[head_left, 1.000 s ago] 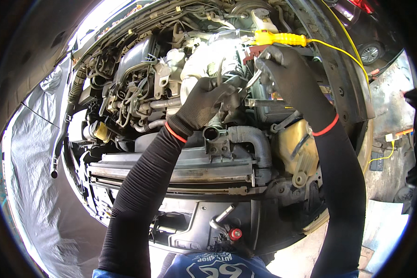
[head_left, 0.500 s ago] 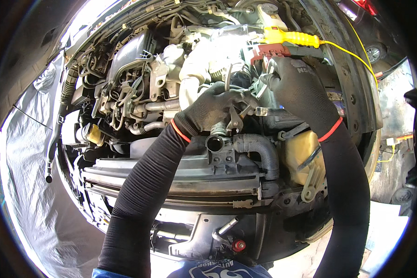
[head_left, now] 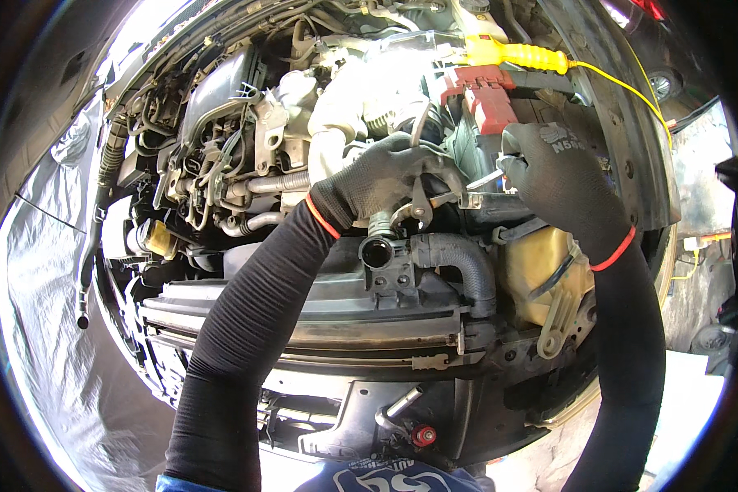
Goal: The person removes a yellow coolant reservoir from the engine bay, detaches a hose, and installs a new reservoir. They secure the new part with a wrench and reconnect the hose.
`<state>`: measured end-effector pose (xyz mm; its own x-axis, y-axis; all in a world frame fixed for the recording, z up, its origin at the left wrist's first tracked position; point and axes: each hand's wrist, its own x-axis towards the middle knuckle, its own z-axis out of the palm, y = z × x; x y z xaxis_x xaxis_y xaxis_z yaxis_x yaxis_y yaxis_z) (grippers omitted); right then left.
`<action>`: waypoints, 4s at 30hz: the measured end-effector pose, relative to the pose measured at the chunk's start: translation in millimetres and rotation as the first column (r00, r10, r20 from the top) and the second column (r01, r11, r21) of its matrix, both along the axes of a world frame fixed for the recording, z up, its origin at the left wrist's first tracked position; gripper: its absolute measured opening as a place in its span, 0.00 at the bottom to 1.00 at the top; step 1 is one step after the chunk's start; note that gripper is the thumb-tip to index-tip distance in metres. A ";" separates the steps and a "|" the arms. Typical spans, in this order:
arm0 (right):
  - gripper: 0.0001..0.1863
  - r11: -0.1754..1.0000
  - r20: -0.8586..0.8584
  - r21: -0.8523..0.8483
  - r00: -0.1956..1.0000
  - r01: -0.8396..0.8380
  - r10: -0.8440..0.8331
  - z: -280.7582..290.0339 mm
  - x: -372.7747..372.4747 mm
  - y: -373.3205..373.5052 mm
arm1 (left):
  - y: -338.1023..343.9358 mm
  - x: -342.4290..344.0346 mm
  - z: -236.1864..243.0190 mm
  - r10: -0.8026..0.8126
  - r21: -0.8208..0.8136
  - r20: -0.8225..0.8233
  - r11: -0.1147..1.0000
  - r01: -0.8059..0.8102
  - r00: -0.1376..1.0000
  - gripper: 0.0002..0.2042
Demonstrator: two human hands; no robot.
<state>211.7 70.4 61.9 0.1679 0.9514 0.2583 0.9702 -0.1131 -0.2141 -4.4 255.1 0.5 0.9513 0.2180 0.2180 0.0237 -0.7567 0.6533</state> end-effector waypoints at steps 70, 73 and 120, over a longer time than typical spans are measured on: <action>0.16 0.709 -0.850 -0.508 0.153 -0.489 -0.504 -102.5 -76.2 66.3 | -69.1 -365.1 -30.8 0.752 -0.993 0.115 0.062 0.104 0.649 0.23; 0.13 0.736 -0.881 -0.469 0.196 -0.488 -0.432 -105.7 -75.6 67.6 | -69.1 -363.1 -31.8 0.760 -0.996 0.072 0.083 0.014 0.646 0.22; 0.17 0.580 -0.610 -0.313 0.627 -0.752 0.485 -105.0 -51.8 60.6 | -48.9 -92.1 -52.0 0.378 0.240 -0.290 0.918 -0.315 0.879 0.16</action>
<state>159.9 131.0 -43.2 -0.5580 0.8024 -0.2117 0.6504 0.2644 -0.7121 -96.5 206.3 -51.5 0.8455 0.5336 -0.0217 0.4926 -0.7637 0.4172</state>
